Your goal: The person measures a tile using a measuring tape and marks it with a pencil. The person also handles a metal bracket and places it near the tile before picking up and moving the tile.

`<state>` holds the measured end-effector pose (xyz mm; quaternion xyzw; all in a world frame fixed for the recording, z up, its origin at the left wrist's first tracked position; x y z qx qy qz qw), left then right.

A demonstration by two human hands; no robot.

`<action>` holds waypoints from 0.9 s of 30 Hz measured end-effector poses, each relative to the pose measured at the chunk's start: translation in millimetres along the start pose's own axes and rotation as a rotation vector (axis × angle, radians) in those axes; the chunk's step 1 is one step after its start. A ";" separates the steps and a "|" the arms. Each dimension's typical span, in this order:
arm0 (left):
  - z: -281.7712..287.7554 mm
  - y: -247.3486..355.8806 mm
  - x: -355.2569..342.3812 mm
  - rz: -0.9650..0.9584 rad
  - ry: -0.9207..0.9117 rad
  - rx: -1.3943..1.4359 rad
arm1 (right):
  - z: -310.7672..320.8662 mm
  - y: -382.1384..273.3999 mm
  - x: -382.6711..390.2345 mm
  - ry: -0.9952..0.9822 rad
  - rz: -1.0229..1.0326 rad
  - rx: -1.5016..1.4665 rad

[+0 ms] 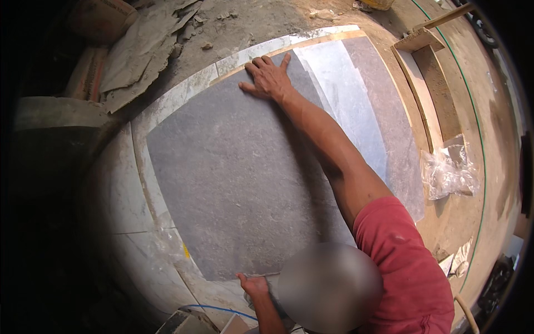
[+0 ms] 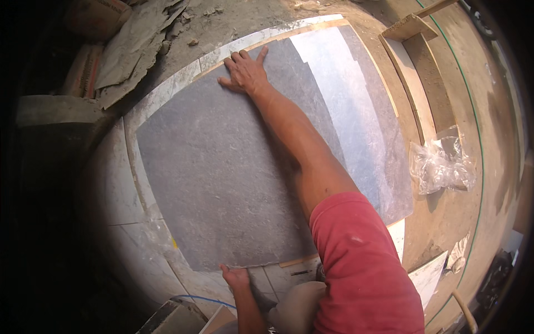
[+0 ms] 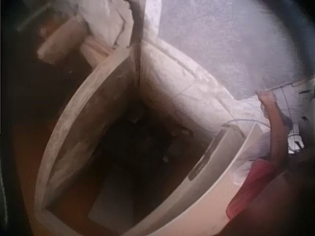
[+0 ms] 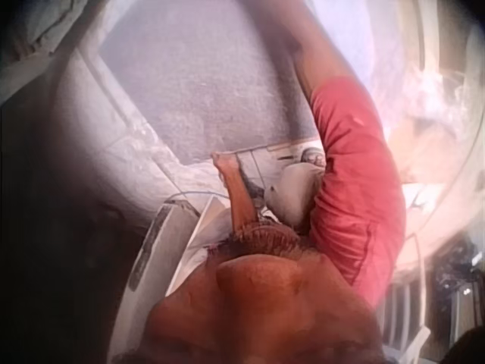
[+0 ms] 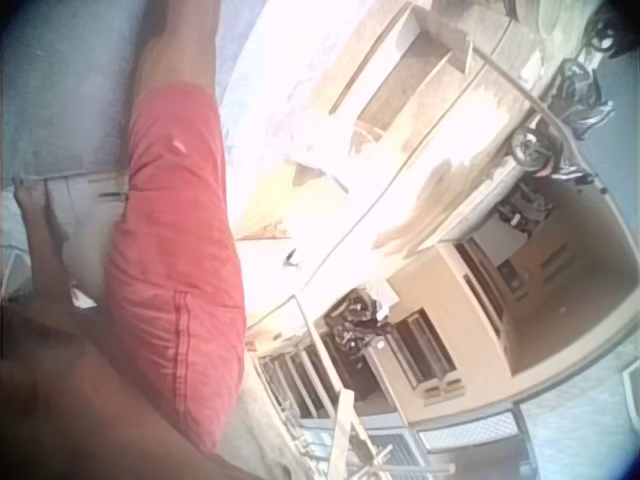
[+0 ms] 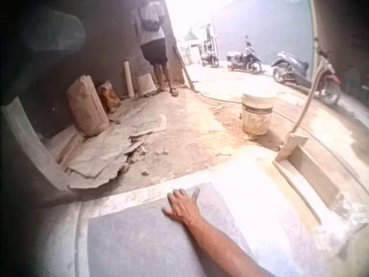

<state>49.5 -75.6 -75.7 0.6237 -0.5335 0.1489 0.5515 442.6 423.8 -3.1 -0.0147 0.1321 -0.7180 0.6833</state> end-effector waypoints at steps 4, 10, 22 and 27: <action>5.9 -0.5 2.1 0.045 0.155 -0.018 | -1.9 6.9 1.5 0.047 -0.006 0.021; -15.5 -7.4 17.8 0.071 0.066 -0.020 | 0.1 16.0 4.2 0.047 -0.017 0.003; -14.5 -5.2 15.1 0.071 0.048 -0.044 | 2.6 17.4 2.1 0.012 -0.027 -0.024; -9.7 -2.0 10.1 0.075 -0.039 -0.068 | 2.9 15.6 1.2 -0.011 -0.029 -0.006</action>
Point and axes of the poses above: each hand's wrist, its own x-axis away from the middle knuckle, its own z-axis out of the back of the hand, y = z × x, the point moved 6 cm from there along -x, towards the middle knuckle, and after that the axes turned 7 degrees about x, right-handed, at the moved point
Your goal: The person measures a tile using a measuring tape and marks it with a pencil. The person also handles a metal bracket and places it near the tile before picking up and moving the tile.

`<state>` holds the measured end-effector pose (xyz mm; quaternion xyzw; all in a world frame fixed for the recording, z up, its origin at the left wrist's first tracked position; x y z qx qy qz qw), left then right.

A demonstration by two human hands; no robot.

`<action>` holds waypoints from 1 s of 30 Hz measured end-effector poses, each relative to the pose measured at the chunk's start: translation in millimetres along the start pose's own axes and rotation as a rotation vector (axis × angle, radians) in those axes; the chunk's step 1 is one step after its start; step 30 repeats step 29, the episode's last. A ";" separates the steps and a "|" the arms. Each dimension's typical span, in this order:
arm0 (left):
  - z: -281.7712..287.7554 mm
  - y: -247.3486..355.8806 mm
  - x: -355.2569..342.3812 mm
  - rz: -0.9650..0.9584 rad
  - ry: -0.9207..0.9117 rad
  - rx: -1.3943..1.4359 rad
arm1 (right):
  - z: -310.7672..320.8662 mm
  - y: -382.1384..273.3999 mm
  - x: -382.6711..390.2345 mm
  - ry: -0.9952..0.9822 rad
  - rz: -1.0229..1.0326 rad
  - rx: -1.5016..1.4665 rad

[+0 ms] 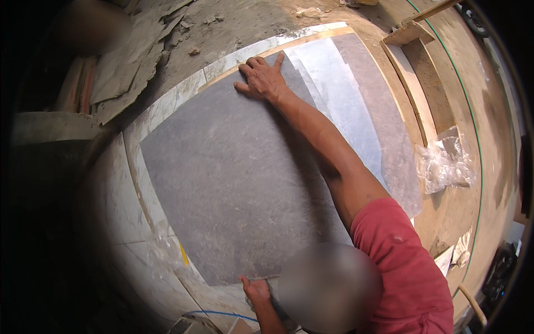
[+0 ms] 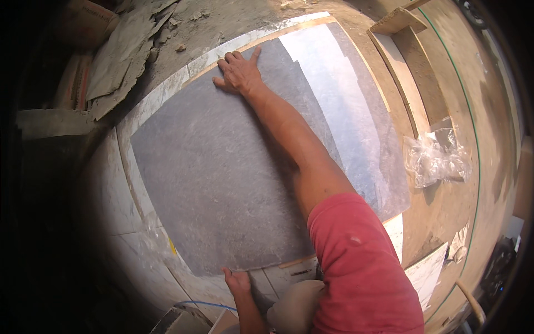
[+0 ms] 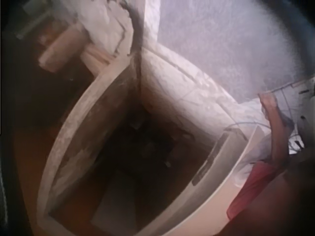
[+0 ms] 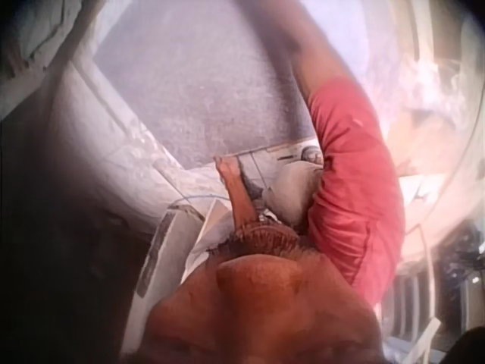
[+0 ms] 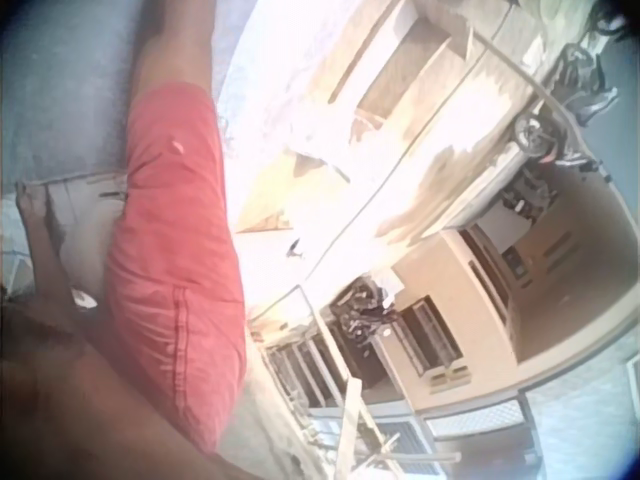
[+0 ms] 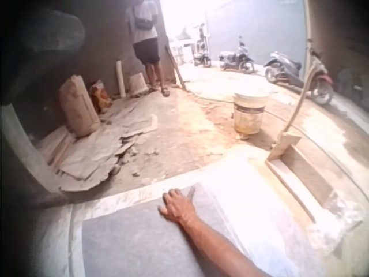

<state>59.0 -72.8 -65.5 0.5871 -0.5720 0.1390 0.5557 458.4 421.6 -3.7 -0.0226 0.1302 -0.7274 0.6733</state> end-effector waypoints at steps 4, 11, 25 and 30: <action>8.7 0.4 -4.0 0.012 0.057 0.028 | 0.1 0.8 -1.3 -0.021 0.001 -0.005; 2.8 -2.5 -3.1 0.023 0.006 0.035 | -0.5 6.2 -3.0 0.024 -0.007 -0.019; 1.1 -2.1 -2.1 0.049 -0.047 0.033 | 0.3 1.5 -5.3 0.050 -0.011 -0.007; 9.9 -1.5 -4.9 0.058 0.013 0.067 | 3.0 -1.0 -9.0 -0.022 -0.018 -0.024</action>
Point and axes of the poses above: each hand's wrist, its own x-axis away from the middle knuckle, its own z-axis out of the back of the hand, y = z × x, the point moved 6 cm from there along -x, towards the middle knuckle, and after that the axes turned 7 degrees about x, right-handed, at the moved point
